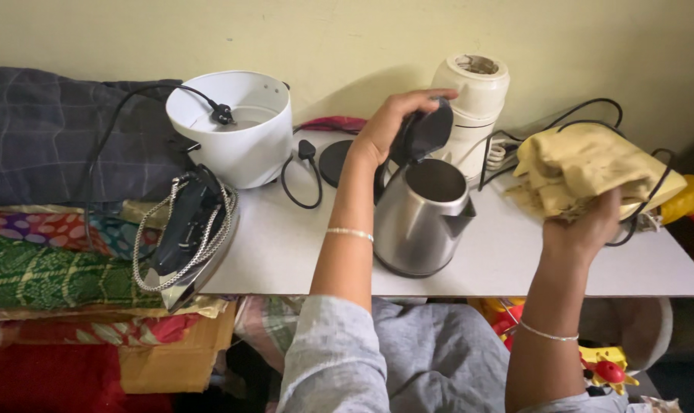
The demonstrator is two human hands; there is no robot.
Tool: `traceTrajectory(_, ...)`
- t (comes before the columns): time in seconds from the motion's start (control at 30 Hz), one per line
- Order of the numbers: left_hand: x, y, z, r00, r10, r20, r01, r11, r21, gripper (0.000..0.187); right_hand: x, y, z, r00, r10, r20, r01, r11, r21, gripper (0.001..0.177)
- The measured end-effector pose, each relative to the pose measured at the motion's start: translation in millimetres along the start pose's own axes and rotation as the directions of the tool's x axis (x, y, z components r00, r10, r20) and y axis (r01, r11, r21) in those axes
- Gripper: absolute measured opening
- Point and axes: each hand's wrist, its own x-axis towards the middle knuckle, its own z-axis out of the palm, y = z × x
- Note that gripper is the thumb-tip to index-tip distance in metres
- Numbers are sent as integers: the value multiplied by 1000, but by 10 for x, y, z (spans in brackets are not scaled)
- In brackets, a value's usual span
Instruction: The person wipes the surfaces of a black iron and a stainless steel electric kettle using a yellow cloth. The iron is wiped on its top and sides, then the kettle is wiped on its body and lid. The person opens the kettle lid briefly while wiping.
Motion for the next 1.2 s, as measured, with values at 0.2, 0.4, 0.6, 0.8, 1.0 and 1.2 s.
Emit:
traceTrajectory(0.2,-210,-190,335,839,155,-522,40,939,343,47,-46,264,-153,984,175,28,-177,980,94,45)
traceTrajectory(0.4,-199,-587,76,913,216,-346,-200,976,83,55,-162,347,35,980,191,54,-194,980,54,45)
traceTrajectory(0.6,30,-772,60,967,70,-244,-98,989,-107,57,-251,368,291,996,-74,47,86,944,-320,32)
traceTrajectory(0.8,40,-793,141,967,113,-229,-118,993,-7,65,-436,177,1163,600,-191,777,800,148,-582,61)
traceTrajectory(1.0,-11,-631,230,969,80,-235,-89,996,-25,66,-296,-47,1765,527,39,849,850,-30,-527,73)
traceTrajectory(1.2,90,-787,162,958,89,-273,-90,996,7,65,-409,-15,1285,686,9,728,726,57,-685,84)
